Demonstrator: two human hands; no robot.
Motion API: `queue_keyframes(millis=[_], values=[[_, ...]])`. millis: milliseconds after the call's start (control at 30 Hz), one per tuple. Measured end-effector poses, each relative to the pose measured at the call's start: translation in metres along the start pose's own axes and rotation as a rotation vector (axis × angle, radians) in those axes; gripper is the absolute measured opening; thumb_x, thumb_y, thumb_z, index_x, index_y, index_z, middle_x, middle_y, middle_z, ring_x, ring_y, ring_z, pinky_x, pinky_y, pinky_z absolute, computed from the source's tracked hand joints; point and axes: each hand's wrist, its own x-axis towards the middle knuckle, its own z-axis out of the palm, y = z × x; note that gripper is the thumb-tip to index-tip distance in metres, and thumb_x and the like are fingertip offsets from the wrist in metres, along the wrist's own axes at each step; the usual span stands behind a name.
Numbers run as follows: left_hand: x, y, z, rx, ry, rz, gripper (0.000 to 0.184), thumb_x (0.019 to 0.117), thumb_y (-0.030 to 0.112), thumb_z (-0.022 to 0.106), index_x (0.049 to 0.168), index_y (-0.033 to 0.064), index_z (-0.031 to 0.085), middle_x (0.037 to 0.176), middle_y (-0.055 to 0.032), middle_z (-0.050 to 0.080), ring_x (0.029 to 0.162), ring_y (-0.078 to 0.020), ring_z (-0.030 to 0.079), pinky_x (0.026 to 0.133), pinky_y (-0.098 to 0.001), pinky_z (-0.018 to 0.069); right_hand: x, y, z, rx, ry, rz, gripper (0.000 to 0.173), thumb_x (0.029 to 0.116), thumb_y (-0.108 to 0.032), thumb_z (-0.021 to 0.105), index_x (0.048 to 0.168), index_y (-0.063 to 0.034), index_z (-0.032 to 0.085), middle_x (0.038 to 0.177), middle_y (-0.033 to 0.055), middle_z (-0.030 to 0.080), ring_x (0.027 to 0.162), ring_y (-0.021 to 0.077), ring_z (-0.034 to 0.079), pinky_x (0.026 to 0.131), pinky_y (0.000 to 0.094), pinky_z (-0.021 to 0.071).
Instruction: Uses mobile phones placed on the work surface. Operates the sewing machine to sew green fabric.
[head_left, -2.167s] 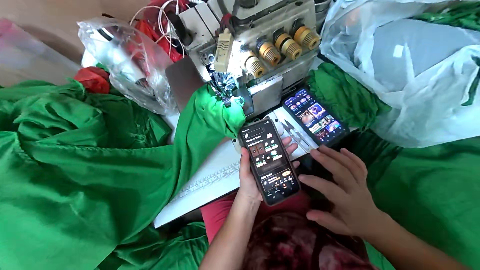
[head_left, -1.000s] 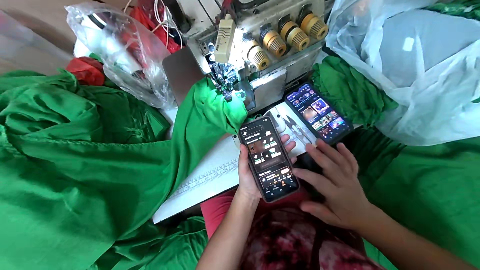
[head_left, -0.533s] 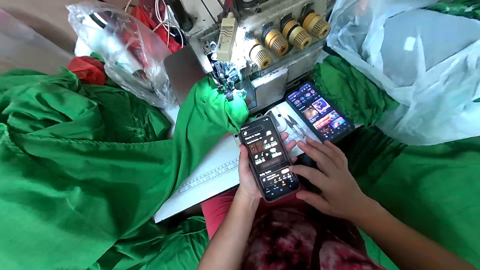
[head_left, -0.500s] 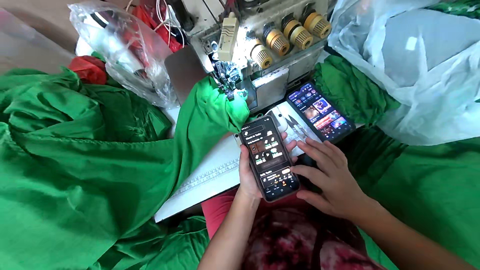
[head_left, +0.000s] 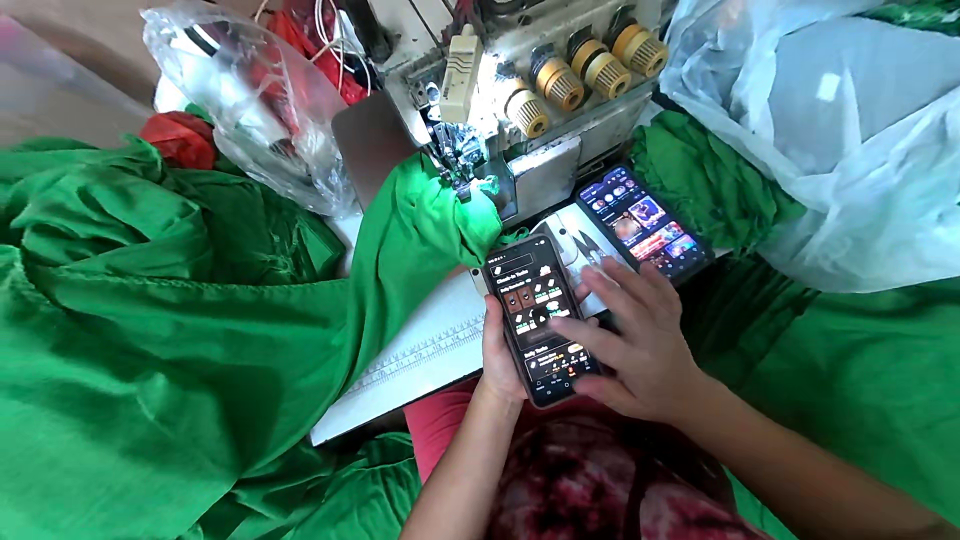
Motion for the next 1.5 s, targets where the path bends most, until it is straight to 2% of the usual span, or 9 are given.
queue_keyframes(millis=[67, 100, 233, 400, 533, 700, 1267, 1433, 1500], values=[[-0.001, -0.001, 0.001, 0.059, 0.096, 0.030, 0.058, 0.0845, 0.060, 0.071, 0.118, 0.0121, 0.073, 0.109, -0.0101, 0.076, 0.103, -0.0190, 0.074, 0.092, -0.0380, 0.0596, 0.002, -0.002, 0.002, -0.070, -0.095, 0.024, 0.055, 0.1035, -0.066, 0.030, 0.133, -0.0334, 0.064, 0.160, 0.0074, 0.043, 0.155, 0.0336, 0.024, 0.118, 0.0699, 0.0121], [-0.001, -0.001, 0.003, 0.066, 0.106, 0.034, 0.059, 0.0836, 0.061, 0.072, 0.117, 0.0124, 0.073, 0.108, -0.0102, 0.076, 0.102, -0.0191, 0.074, 0.091, -0.0382, 0.0597, 0.002, -0.002, 0.000, -0.068, -0.093, 0.029, 0.057, 0.1030, -0.067, 0.030, 0.132, -0.0329, 0.064, 0.161, 0.0076, 0.042, 0.155, 0.0342, 0.022, 0.118, 0.0702, 0.0114], [0.002, -0.001, 0.002, -0.037, -0.061, -0.028, 0.060, 0.0901, 0.056, 0.067, 0.129, 0.0106, 0.069, 0.125, -0.0142, 0.072, 0.118, -0.0240, 0.069, 0.102, -0.0406, 0.0541, 0.000, -0.002, -0.013, 0.042, 0.025, 0.036, 0.063, 0.1012, -0.071, 0.029, 0.141, -0.0300, 0.054, 0.162, 0.0033, 0.037, 0.157, 0.0224, 0.016, 0.126, 0.0521, 0.0058], [0.003, 0.000, 0.003, -0.028, -0.053, -0.039, 0.061, 0.0894, 0.059, 0.067, 0.128, 0.0112, 0.070, 0.124, -0.0151, 0.072, 0.117, -0.0261, 0.069, 0.102, -0.0430, 0.0543, -0.015, 0.009, -0.002, 0.215, -0.001, 0.175, 0.050, 0.1061, -0.056, 0.039, 0.131, -0.0181, 0.061, 0.144, 0.0113, 0.057, 0.141, 0.0260, 0.046, 0.114, 0.0481, 0.0374], [0.001, -0.002, 0.001, 0.025, 0.023, 0.002, 0.061, 0.0875, 0.060, 0.068, 0.124, 0.0113, 0.071, 0.119, -0.0135, 0.074, 0.113, -0.0244, 0.071, 0.100, -0.0429, 0.0559, -0.021, 0.009, 0.000, 0.323, -0.020, 0.250, 0.046, 0.1063, -0.050, 0.044, 0.131, -0.0158, 0.060, 0.142, 0.0094, 0.058, 0.132, 0.0221, 0.053, 0.108, 0.0434, 0.0434], [0.001, -0.002, -0.001, 0.023, 0.021, -0.012, 0.061, 0.0878, 0.059, 0.069, 0.124, 0.0103, 0.071, 0.118, -0.0137, 0.074, 0.112, -0.0242, 0.071, 0.099, -0.0426, 0.0563, -0.018, 0.009, 0.001, 0.349, -0.017, 0.249, 0.044, 0.1069, -0.046, 0.045, 0.133, -0.0133, 0.059, 0.140, 0.0105, 0.058, 0.127, 0.0193, 0.055, 0.105, 0.0375, 0.0459], [-0.001, -0.002, 0.003, 0.066, 0.086, 0.001, 0.059, 0.0863, 0.060, 0.070, 0.121, 0.0118, 0.072, 0.114, -0.0120, 0.075, 0.108, -0.0225, 0.073, 0.097, -0.0413, 0.0579, -0.014, 0.007, -0.005, 0.364, -0.083, 0.250, 0.052, 0.1033, -0.047, 0.053, 0.139, -0.0100, 0.057, 0.141, 0.0157, 0.057, 0.130, 0.0222, 0.055, 0.106, 0.0403, 0.0474], [0.000, -0.003, 0.003, 0.029, 0.086, -0.017, 0.060, 0.0851, 0.059, 0.071, 0.122, 0.0117, 0.071, 0.115, -0.0122, 0.075, 0.110, -0.0227, 0.072, 0.097, -0.0419, 0.0576, -0.018, 0.005, -0.015, 0.437, -0.188, 0.288, 0.072, 0.0941, -0.054, 0.064, 0.151, -0.0128, 0.046, 0.153, 0.0155, 0.048, 0.139, 0.0217, 0.049, 0.112, 0.0418, 0.0452], [0.001, -0.003, 0.002, 0.009, 0.070, -0.045, 0.064, 0.0841, 0.060, 0.072, 0.125, 0.0114, 0.070, 0.119, -0.0134, 0.073, 0.113, -0.0237, 0.071, 0.099, -0.0424, 0.0564, -0.023, 0.005, -0.019, 0.415, -0.190, 0.258, 0.065, 0.0957, -0.057, 0.061, 0.148, -0.0196, 0.050, 0.155, 0.0133, 0.047, 0.137, 0.0225, 0.049, 0.109, 0.0441, 0.0445]])
